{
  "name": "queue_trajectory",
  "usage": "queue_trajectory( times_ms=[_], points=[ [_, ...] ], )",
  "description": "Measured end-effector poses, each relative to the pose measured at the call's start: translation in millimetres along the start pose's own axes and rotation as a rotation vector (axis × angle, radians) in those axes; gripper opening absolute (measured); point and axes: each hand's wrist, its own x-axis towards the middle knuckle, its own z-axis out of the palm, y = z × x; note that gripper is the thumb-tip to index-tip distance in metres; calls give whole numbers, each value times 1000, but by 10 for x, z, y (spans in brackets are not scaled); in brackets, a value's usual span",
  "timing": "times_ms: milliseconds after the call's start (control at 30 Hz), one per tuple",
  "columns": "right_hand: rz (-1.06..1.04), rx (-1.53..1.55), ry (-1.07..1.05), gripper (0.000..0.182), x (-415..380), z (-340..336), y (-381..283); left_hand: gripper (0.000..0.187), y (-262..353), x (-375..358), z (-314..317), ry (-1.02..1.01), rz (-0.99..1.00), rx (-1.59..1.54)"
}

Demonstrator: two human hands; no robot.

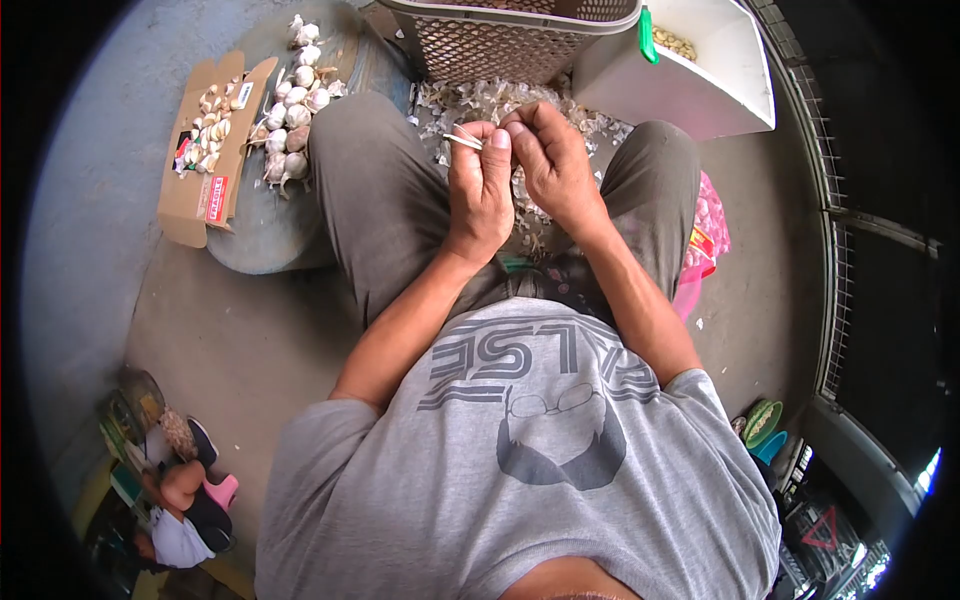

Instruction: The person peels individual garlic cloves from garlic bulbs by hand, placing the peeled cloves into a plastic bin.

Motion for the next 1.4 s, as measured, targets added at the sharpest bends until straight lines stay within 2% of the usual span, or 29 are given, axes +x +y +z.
queue_trajectory(
  times_ms=[100, 133, 167, 233, 333, 467, 600, 700, 767, 833, 867, 933, 1000, 1100, 1133, 1167, 1233, 1333, 1400],
  points=[
    [176, 144, 28, 15, 18, 0, 45, 21, 42, -6, -1, -37, -90, -141],
    [456, 499, 22, 16, 12, -66, -25, 21, 38, -40, 13, -69, -92, -153],
    [451, 516, 48, 16, 2, -61, -37, 22, 24, -30, 13, -121, -40, -96],
    [453, 506, 44, 15, -6, -100, -41, 24, 9, 16, 60, -88, -26, -128],
    [536, 760, -36, 15, 14, -234, 47, 25, 121, 35, 34, -135, -286, -324],
    [564, 1011, -118, 16, -34, -332, 38, 31, 65, 64, -39, -187, -421, -455],
    [586, 1044, -108, 16, -109, -311, -10, 32, 184, 62, -74, -163, -544, -604],
    [547, 1043, -41, 15, -131, -378, -40, 33, 152, 65, -63, -158, -503, -657],
    [500, 900, 133, 16, -106, -484, -123, 34, 88, 116, -148, -125, -501, -703],
    [369, 883, 194, 16, -46, -715, -14, 34, 51, 178, -266, -74, -503, -742],
    [374, 769, 81, 20, -6, -898, 41, 35, 63, 179, -286, -70, -509, -746],
    [8, -293, 70, 27, 5, -842, 22, 37, 95, 169, -245, -81, -521, -697],
    [-70, -775, 16, 35, -35, -791, -82, 43, 119, 154, -197, -113, -525, -606],
    [108, -438, -136, 26, -77, -596, -234, 49, 50, 125, -214, -220, -481, -471],
    [-64, -487, -174, 20, -64, -530, -232, 51, 40, 110, -194, -196, -483, -400],
    [-137, -515, -152, 18, -74, -452, -272, 51, 43, 100, -189, -208, -480, -369],
    [-87, -400, -153, 20, -73, -320, -337, 52, 91, 91, -173, -230, -473, -310],
    [-193, -348, -208, 20, -94, -216, -257, 53, 134, 86, -149, -203, -496, -298],
    [-258, -310, -151, 18, -64, -199, -156, 53, 112, 78, -141, -206, -466, -263]
  ],
)
